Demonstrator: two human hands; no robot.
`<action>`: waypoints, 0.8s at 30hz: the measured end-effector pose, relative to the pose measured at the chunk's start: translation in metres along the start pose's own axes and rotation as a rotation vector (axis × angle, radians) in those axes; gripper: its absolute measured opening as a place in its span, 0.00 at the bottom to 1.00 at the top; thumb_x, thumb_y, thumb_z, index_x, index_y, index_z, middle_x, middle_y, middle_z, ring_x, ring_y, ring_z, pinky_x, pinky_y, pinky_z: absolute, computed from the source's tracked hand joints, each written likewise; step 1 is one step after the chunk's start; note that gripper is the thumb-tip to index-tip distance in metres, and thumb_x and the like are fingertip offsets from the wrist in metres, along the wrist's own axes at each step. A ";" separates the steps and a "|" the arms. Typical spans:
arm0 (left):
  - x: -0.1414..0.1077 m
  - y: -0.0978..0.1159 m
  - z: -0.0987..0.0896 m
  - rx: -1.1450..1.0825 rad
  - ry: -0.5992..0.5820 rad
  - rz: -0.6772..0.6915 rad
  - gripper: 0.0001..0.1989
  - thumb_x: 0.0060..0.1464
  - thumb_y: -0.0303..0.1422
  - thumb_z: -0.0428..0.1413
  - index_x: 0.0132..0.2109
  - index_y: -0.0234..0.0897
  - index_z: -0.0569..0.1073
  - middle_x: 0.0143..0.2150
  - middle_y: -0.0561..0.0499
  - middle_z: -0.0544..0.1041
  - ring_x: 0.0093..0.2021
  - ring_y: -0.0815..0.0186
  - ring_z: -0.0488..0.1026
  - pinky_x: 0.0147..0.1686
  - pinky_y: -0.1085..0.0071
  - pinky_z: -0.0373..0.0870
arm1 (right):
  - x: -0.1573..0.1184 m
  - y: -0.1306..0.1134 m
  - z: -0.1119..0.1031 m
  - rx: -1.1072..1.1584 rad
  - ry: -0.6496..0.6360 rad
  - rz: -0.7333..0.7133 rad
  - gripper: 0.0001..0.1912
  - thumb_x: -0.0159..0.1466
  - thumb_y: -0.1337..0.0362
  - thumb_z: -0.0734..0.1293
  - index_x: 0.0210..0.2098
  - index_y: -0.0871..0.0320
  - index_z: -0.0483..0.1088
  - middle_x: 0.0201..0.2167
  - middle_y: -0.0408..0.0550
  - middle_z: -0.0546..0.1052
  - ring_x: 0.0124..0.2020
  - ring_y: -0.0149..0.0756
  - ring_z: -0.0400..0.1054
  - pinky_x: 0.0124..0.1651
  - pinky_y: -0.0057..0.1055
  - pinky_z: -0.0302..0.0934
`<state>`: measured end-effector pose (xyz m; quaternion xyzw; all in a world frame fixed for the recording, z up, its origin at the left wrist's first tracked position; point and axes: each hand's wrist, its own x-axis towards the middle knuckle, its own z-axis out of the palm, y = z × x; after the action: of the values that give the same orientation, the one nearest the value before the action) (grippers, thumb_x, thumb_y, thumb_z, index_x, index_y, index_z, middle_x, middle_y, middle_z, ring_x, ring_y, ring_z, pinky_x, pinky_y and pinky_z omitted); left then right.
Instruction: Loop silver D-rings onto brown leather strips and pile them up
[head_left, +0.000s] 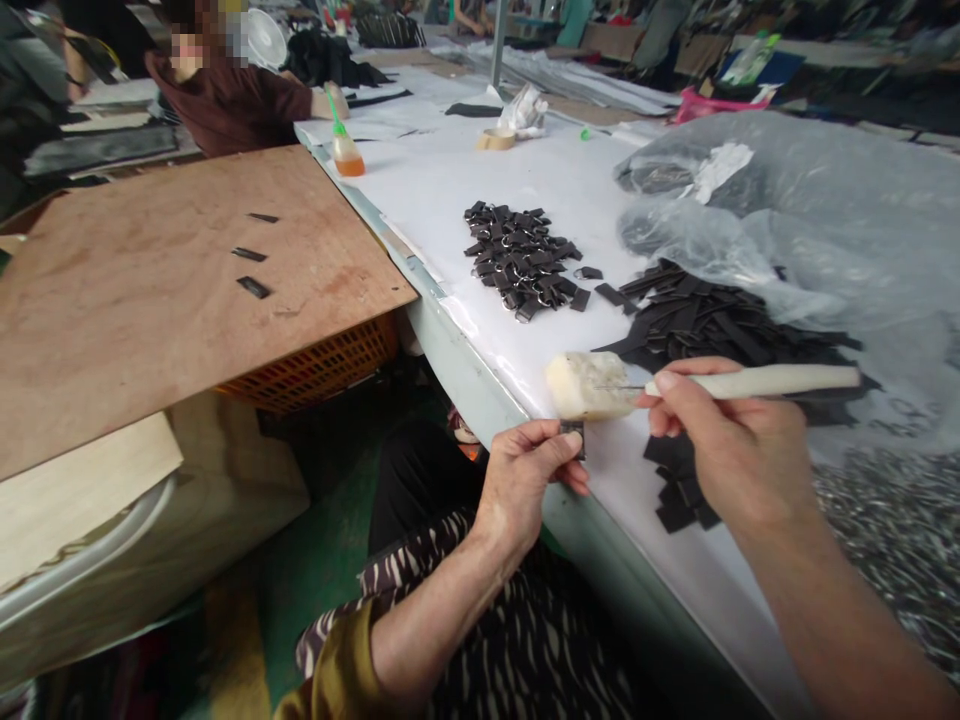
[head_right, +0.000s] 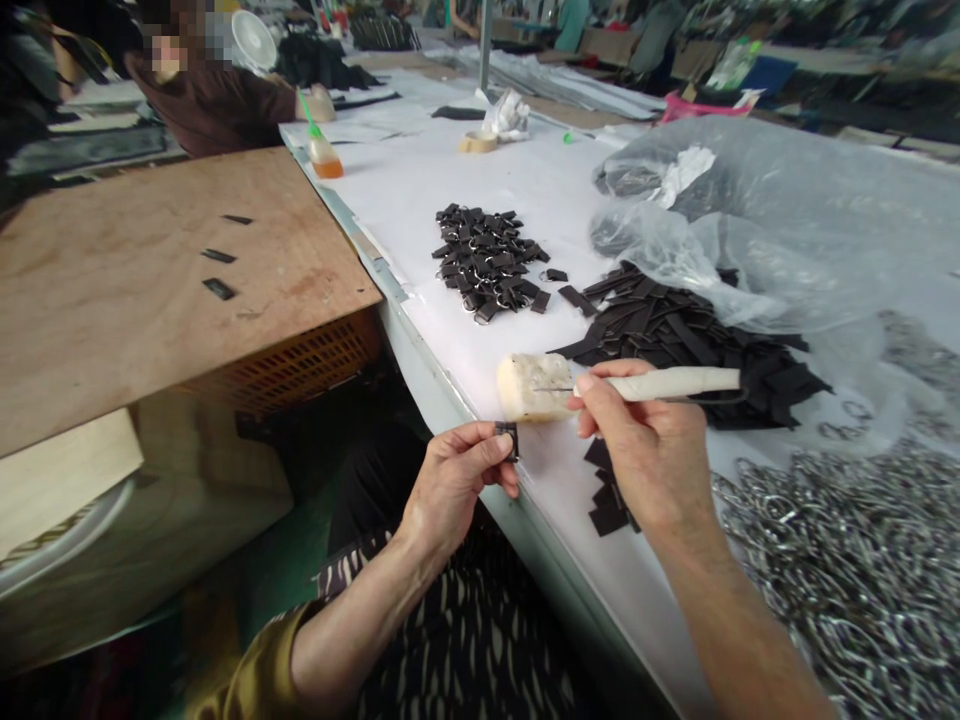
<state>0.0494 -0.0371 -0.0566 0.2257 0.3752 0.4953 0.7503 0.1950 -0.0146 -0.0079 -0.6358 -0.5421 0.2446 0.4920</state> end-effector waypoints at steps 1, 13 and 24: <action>-0.001 0.000 0.000 -0.005 -0.003 0.001 0.08 0.46 0.32 0.59 0.26 0.31 0.70 0.17 0.52 0.70 0.17 0.71 0.65 0.23 0.72 0.64 | 0.000 0.000 -0.001 0.057 0.005 0.023 0.07 0.59 0.59 0.66 0.31 0.57 0.69 0.23 0.43 0.74 0.20 0.28 0.64 0.24 0.27 0.59; -0.012 -0.001 -0.003 -0.023 -0.021 0.015 0.09 0.45 0.33 0.60 0.27 0.31 0.71 0.18 0.52 0.71 0.18 0.70 0.66 0.25 0.72 0.63 | -0.027 -0.017 -0.006 0.408 0.038 0.179 0.06 0.56 0.63 0.69 0.27 0.58 0.70 0.24 0.46 0.71 0.26 0.31 0.67 0.22 0.26 0.56; -0.007 -0.003 -0.002 -0.006 -0.021 0.033 0.08 0.47 0.32 0.58 0.26 0.31 0.71 0.18 0.51 0.71 0.18 0.71 0.65 0.25 0.73 0.63 | -0.008 -0.016 0.002 -0.028 0.044 0.013 0.07 0.57 0.60 0.68 0.29 0.57 0.69 0.17 0.41 0.71 0.21 0.29 0.65 0.25 0.27 0.58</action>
<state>0.0483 -0.0448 -0.0572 0.2349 0.3621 0.5064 0.7465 0.1835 -0.0222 0.0041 -0.6513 -0.5302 0.2262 0.4935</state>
